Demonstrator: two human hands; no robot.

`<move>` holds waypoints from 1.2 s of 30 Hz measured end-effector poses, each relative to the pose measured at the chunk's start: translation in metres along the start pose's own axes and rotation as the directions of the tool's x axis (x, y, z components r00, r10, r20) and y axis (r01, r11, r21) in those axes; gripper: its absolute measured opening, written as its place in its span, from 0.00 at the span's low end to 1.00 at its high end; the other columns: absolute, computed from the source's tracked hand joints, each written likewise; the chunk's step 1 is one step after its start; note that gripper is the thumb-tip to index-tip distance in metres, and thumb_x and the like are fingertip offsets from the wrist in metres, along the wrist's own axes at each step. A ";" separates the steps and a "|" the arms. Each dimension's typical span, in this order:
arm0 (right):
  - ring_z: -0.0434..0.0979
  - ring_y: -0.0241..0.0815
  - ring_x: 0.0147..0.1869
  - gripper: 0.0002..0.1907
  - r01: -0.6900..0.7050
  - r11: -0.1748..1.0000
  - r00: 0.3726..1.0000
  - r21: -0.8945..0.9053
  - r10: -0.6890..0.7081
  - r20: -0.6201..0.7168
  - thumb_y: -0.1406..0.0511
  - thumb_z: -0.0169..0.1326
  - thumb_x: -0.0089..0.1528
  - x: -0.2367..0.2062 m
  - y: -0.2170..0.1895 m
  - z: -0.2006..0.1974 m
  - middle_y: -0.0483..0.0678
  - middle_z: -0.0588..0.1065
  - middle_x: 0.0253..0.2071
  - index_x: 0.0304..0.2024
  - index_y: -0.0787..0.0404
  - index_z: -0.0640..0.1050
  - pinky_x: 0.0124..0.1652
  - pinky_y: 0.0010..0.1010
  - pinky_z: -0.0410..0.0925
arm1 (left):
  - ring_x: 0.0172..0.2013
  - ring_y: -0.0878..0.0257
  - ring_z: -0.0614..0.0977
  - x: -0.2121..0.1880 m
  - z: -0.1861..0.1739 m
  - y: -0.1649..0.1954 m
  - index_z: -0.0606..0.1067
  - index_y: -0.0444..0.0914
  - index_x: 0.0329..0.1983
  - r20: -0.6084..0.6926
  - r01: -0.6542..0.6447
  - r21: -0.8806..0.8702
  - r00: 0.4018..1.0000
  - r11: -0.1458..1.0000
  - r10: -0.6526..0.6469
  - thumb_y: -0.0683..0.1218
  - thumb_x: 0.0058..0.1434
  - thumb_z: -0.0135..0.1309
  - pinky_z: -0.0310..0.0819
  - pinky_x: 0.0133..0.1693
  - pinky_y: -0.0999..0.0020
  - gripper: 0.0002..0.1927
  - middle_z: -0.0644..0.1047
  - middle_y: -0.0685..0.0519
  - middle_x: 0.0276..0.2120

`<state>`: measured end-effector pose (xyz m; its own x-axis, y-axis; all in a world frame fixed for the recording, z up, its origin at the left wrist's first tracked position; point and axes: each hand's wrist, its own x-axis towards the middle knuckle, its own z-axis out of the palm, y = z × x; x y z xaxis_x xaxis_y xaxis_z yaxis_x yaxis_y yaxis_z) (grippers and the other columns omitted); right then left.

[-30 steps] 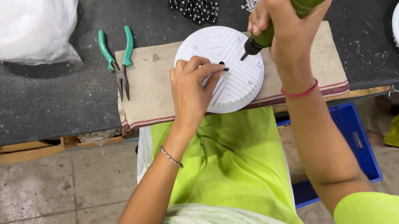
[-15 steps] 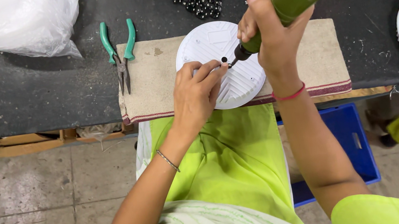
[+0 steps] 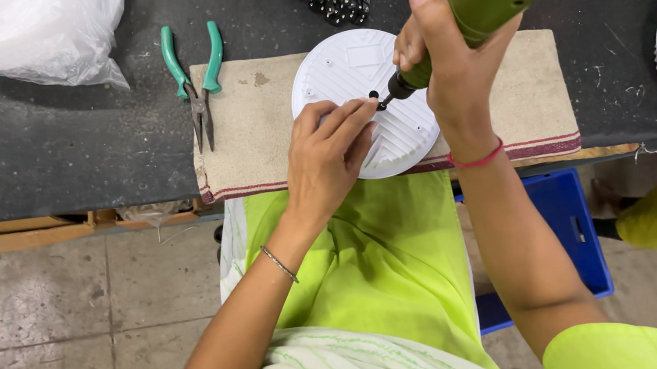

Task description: The person assembles round white LED ceiling light fixtures at a workbench. They place small screws onto the light base, drive them with a green electric screwdriver, fit the white diffuser cover onto the housing, and stack finished fixtures aside while taking new bases from stacks on the table.

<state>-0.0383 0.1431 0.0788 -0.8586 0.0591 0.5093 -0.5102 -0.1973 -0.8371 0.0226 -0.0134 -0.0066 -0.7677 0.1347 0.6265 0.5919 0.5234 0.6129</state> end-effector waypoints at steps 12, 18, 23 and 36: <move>0.64 0.37 0.18 0.10 -0.056 0.998 0.998 0.019 0.056 0.021 0.72 0.52 0.74 -0.003 0.003 -0.001 0.47 0.64 0.18 0.40 0.64 0.65 0.25 0.30 0.67 | 0.48 0.55 0.76 -0.001 0.006 -0.005 0.80 0.40 0.53 0.010 -0.003 0.049 1.000 0.999 0.002 0.41 0.59 0.64 0.72 0.53 0.59 0.18 0.80 0.58 0.51; 0.64 0.37 0.17 0.10 -0.051 0.998 0.999 0.020 0.051 0.020 0.72 0.53 0.73 0.000 0.002 -0.001 0.46 0.63 0.18 0.40 0.63 0.65 0.24 0.30 0.66 | 0.48 0.54 0.76 0.000 0.004 -0.003 0.80 0.40 0.52 0.006 -0.008 0.048 1.000 0.999 0.008 0.40 0.58 0.63 0.72 0.52 0.59 0.17 0.80 0.57 0.50; 0.66 0.38 0.18 0.10 -0.033 0.999 0.998 0.019 0.032 0.045 0.71 0.55 0.73 0.007 0.004 -0.001 0.47 0.64 0.18 0.40 0.65 0.67 0.24 0.30 0.66 | 0.46 0.56 0.76 0.003 0.009 -0.004 0.81 0.40 0.49 -0.057 0.008 0.016 0.998 1.000 -0.007 0.40 0.59 0.63 0.71 0.50 0.61 0.14 0.81 0.58 0.48; 0.67 0.39 0.21 0.11 -0.045 0.994 0.999 0.103 0.044 0.007 0.71 0.57 0.75 0.009 0.001 -0.014 0.48 0.66 0.21 0.42 0.65 0.67 0.27 0.32 0.68 | 0.39 0.60 0.73 0.013 0.018 -0.005 0.81 0.43 0.39 -0.113 0.086 0.034 0.990 0.996 -0.081 0.43 0.58 0.66 0.64 0.46 0.63 0.07 0.81 0.62 0.40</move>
<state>-0.0473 0.1576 0.0802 -0.8800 0.0436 0.4730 -0.4632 -0.2999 -0.8340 0.0050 0.0010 -0.0101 -0.7807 -0.0041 0.6249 0.5153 0.5614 0.6475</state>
